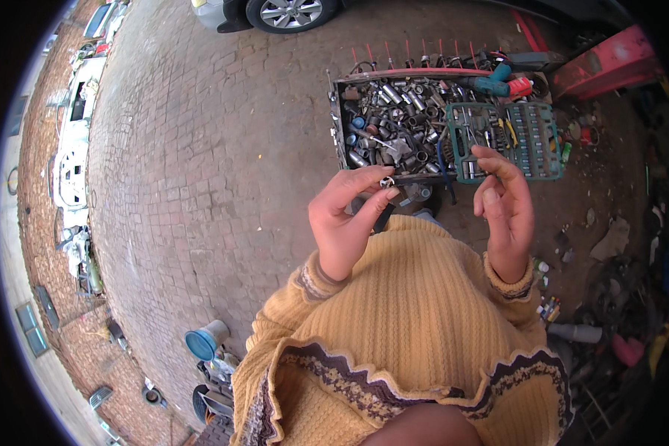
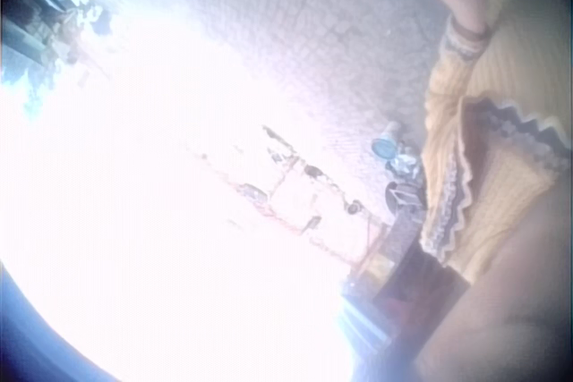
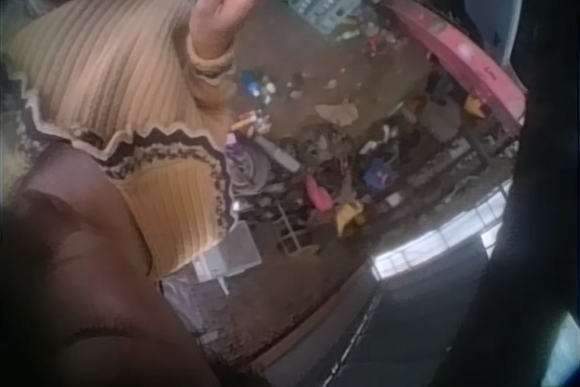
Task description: The person uses a screwdriver to manipulate a small metal lock cylinder, repeatedly inserting and removing a pin while holding the cylinder in the other hand. The person works over a tool cart in a garage-like setting.
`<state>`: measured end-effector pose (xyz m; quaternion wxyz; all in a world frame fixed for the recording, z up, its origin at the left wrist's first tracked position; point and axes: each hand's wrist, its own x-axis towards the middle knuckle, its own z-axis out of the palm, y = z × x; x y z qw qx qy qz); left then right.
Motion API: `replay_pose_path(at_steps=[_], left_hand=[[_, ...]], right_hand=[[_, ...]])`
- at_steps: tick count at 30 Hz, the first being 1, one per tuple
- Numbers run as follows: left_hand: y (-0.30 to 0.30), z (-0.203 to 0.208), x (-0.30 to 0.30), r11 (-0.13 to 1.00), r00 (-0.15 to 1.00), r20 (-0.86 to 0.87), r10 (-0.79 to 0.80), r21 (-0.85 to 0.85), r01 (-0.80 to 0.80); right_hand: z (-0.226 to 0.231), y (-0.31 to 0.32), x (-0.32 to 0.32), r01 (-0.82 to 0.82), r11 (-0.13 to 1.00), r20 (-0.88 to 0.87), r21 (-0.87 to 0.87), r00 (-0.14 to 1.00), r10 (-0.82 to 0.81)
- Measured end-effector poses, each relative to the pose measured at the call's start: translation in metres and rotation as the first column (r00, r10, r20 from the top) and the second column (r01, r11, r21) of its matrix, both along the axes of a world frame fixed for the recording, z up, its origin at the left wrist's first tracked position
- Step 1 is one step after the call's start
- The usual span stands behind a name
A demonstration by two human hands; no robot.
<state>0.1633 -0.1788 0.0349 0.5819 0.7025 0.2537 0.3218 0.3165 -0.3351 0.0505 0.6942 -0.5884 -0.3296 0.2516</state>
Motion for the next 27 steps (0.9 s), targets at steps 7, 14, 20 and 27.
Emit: replay_pose_path(at_steps=[7,14,20,27], left_hand=[[0.001,0.003,0.002,0.923,0.999,-0.047,-0.004,0.385,0.022],[-0.005,0.006,0.002,0.935,0.996,-0.087,-0.034,0.349,0.062],[-0.003,0.013,0.002,0.892,0.968,-0.171,-0.182,0.385,0.235],[-0.005,-0.002,0.001,0.742,0.971,0.223,-0.089,-0.635,0.213]], right_hand=[[-0.008,0.032,-0.034,-0.267,0.962,-0.269,-0.059,0.932,0.243],[0.001,0.032,-0.021,-0.007,0.981,0.465,-0.192,0.880,0.097],[-0.003,0.037,-0.014,0.031,0.983,0.473,-0.181,0.879,0.059],[-0.008,0.027,-0.017,0.061,0.959,0.424,-0.276,0.903,0.064]])
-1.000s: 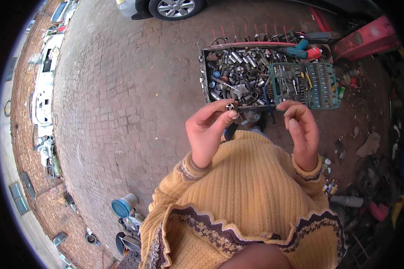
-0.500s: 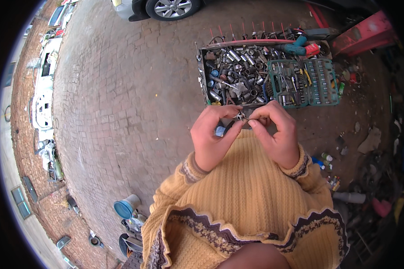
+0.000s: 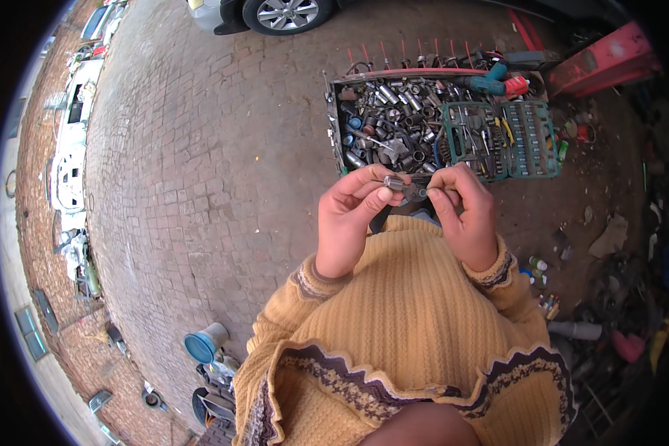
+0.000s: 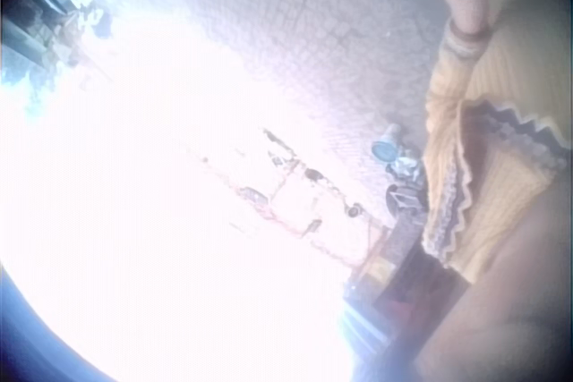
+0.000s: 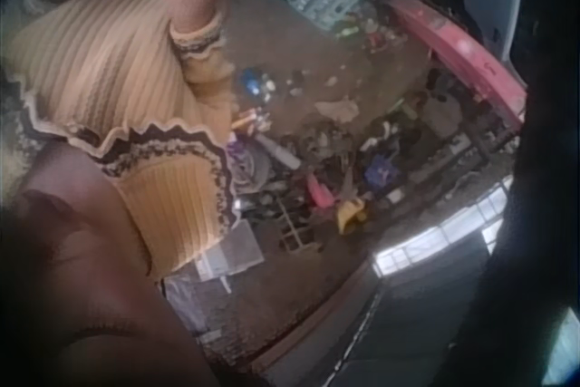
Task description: The person uses a screwdriver to manipulate a small metal lock cylinder, repeatedly inserting and removing a pin while holding the cylinder in the other hand. The person works over a tool cart in a garage-like setting.
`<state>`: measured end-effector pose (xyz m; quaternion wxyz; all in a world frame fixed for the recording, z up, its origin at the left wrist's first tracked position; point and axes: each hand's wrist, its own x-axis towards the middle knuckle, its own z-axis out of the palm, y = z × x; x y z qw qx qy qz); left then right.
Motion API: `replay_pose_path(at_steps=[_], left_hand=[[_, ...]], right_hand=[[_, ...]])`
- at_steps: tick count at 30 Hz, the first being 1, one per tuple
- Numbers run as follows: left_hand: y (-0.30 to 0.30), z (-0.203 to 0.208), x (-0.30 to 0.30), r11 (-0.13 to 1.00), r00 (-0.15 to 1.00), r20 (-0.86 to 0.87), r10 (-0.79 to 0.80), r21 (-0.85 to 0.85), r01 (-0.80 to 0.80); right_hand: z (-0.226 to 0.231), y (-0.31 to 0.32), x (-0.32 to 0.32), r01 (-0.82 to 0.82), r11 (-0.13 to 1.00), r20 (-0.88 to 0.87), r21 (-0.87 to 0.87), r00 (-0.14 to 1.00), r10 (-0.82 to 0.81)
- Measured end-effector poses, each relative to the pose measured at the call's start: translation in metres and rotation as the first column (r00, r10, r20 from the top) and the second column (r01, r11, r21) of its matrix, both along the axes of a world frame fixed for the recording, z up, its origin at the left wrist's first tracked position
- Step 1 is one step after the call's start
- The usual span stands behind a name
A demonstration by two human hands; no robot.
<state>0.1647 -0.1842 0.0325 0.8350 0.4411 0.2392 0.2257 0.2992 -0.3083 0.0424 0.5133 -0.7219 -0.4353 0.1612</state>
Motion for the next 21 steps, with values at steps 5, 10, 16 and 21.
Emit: replay_pose_path(at_steps=[5,10,16,21], left_hand=[[-0.001,-0.015,0.003,0.990,0.997,0.000,0.076,-0.123,-0.075],[-0.008,-0.015,0.002,0.989,0.997,-0.080,0.016,0.147,-0.004],[-0.006,-0.008,-0.002,0.839,0.965,-0.231,-0.122,0.496,0.225],[-0.002,-0.003,-0.006,0.974,0.990,-0.092,-0.103,0.194,0.120]], right_hand=[[0.003,0.001,-0.014,-0.162,0.986,0.054,0.045,0.986,0.160],[0.018,0.002,-0.005,-0.180,0.974,0.105,0.136,0.980,0.167],[0.014,0.004,0.017,0.016,0.987,0.084,0.162,0.996,-0.029],[-0.007,-0.004,0.019,0.131,0.984,-0.121,0.122,0.986,-0.116]])
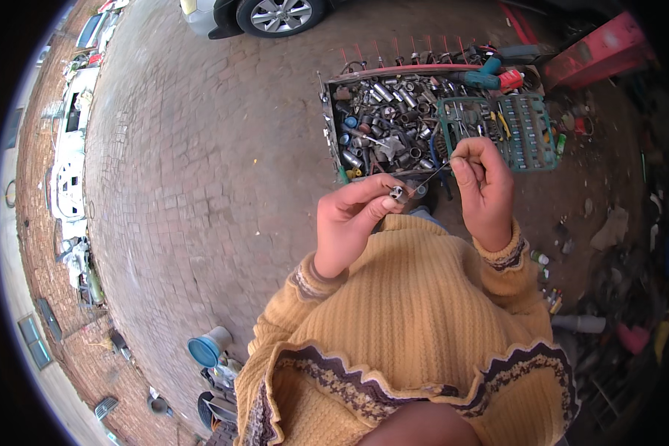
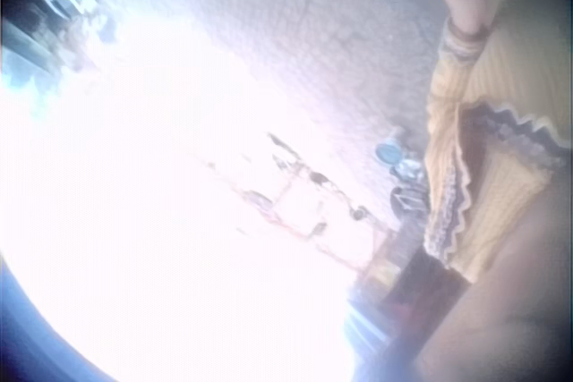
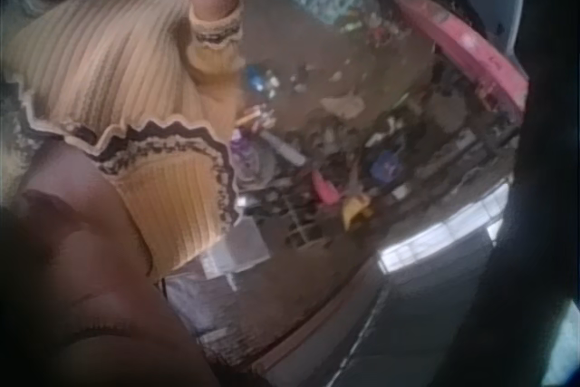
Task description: The person uses a screwdriver to manipulate a small metal lock cylinder, repeatedly inserting and removing a pin while holding the cylinder in the other hand. The person works over a tool cart in a garage-like setting.
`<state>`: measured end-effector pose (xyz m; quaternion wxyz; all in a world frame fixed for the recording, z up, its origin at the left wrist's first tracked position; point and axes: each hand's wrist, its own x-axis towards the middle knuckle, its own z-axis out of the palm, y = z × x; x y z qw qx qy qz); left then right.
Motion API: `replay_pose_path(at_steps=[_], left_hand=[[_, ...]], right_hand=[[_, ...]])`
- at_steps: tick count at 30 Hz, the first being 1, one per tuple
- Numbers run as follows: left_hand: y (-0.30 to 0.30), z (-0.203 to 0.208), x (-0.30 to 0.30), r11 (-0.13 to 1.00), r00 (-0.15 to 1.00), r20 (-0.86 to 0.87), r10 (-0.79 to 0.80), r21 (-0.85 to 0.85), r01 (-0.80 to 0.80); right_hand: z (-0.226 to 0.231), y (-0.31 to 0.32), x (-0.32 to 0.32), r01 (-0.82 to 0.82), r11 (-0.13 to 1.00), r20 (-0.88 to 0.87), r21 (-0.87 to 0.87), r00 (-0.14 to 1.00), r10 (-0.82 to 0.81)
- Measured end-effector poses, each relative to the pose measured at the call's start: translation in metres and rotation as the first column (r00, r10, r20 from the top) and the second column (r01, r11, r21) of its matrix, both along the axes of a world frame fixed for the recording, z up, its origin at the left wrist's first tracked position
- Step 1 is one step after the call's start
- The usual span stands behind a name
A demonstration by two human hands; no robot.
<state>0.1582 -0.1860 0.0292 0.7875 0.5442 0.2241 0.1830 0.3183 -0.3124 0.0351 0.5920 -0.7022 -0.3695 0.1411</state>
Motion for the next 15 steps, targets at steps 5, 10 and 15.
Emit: replay_pose_path(at_steps=[5,10,15], left_hand=[[0.010,-0.009,0.004,0.857,0.968,0.074,0.239,-0.484,-0.175],[0.006,-0.016,0.009,0.889,0.964,-0.006,0.267,-0.384,-0.249],[-0.002,-0.015,0.014,0.979,0.980,0.050,0.191,0.068,-0.194]], right_hand=[[0.000,-0.017,-0.019,-0.159,0.974,0.011,-0.163,0.986,0.163],[0.014,-0.009,-0.031,-0.420,0.906,0.083,-0.052,0.902,0.423],[0.039,-0.003,-0.011,-0.362,0.931,0.172,0.041,0.921,0.351]])
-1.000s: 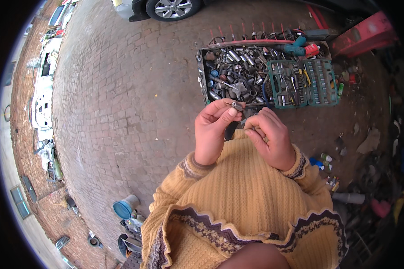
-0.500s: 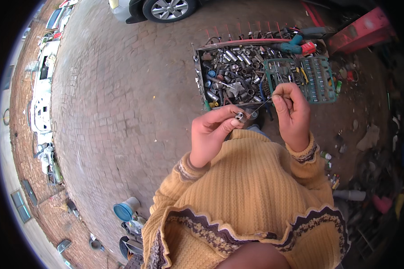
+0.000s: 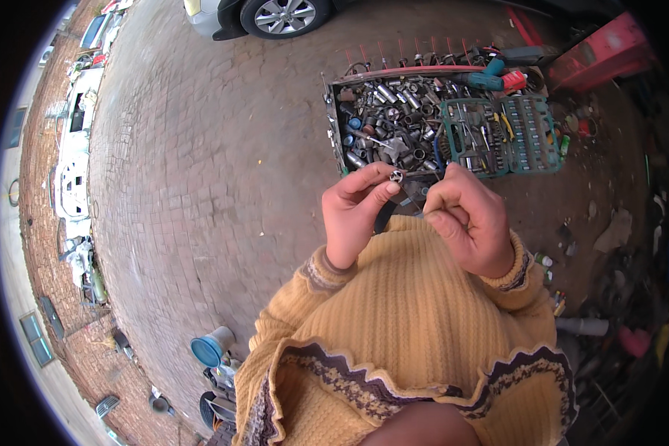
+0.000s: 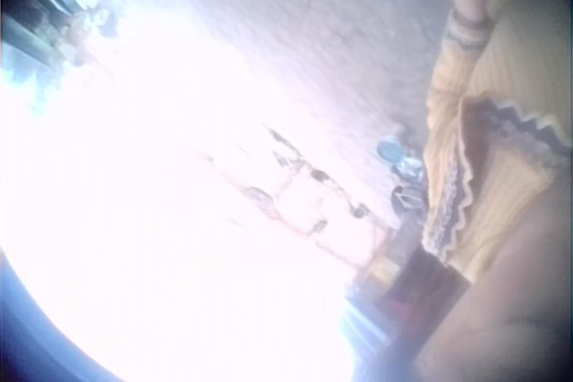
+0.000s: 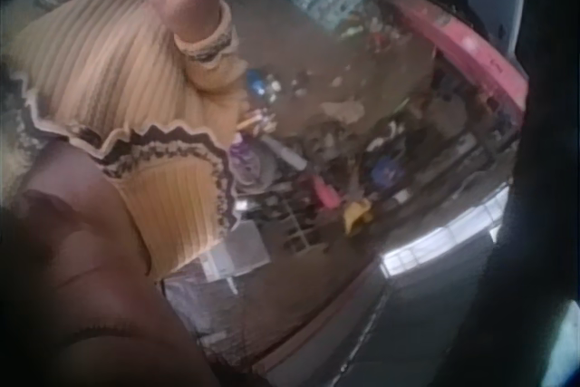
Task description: The person uses a screwdriver to manipulate a small metal lock cylinder, repeatedly inserting and removing a pin while holding the cylinder in the other hand. The person works over a tool cart in a garage-like setting.
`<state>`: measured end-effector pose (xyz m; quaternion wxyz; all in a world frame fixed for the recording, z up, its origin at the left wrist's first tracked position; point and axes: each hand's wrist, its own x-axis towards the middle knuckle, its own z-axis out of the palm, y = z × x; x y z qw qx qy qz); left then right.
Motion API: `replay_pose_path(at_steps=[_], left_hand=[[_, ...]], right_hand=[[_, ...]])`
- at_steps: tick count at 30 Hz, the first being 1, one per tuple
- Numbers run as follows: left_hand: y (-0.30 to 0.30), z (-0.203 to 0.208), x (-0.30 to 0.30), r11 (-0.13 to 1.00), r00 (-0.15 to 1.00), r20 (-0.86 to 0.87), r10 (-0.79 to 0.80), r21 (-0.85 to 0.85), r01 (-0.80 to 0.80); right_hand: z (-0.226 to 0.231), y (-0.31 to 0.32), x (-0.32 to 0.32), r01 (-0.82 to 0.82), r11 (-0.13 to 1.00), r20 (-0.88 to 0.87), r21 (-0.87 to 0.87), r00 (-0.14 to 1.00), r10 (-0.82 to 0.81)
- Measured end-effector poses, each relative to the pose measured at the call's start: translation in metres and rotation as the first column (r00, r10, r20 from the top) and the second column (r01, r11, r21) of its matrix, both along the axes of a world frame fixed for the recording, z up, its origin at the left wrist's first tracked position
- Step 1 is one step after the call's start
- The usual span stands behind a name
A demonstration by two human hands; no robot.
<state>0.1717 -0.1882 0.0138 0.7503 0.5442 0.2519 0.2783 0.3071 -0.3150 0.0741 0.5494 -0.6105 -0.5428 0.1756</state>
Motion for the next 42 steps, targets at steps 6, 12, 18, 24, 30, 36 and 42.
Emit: replay_pose_path(at_steps=[6,12,18,24,30,36,42], left_hand=[[0.004,0.009,-0.010,0.932,0.950,-0.192,-0.244,0.225,0.285],[0.012,0.006,-0.015,0.921,0.979,0.196,-0.047,-0.371,0.119],[0.020,-0.007,-0.009,0.792,0.973,0.102,0.205,-0.601,-0.104],[0.009,-0.013,0.001,0.979,0.984,-0.010,0.176,-0.100,-0.176],[0.014,-0.015,-0.004,0.896,0.990,0.122,-0.064,-0.430,0.110],[-0.003,-0.016,0.007,0.626,0.868,0.332,-0.369,-0.602,0.497],[0.010,-0.015,0.010,0.580,0.838,0.482,-0.256,-0.617,0.532]], right_hand=[[-0.010,0.009,0.036,0.266,0.963,-0.143,0.036,0.956,-0.258],[-0.041,-0.004,0.033,0.314,0.945,-0.230,-0.088,0.917,-0.326],[-0.029,-0.022,-0.005,-0.024,0.971,-0.093,-0.237,0.996,0.001],[0.005,-0.004,-0.001,-0.168,0.985,-0.011,-0.034,0.986,0.168],[0.020,-0.003,0.008,-0.150,0.988,-0.366,0.035,0.918,0.152],[0.009,0.001,0.015,-0.146,0.989,-0.588,0.029,0.797,0.135],[0.006,-0.002,0.017,-0.152,0.988,-0.591,-0.033,0.800,0.103]])
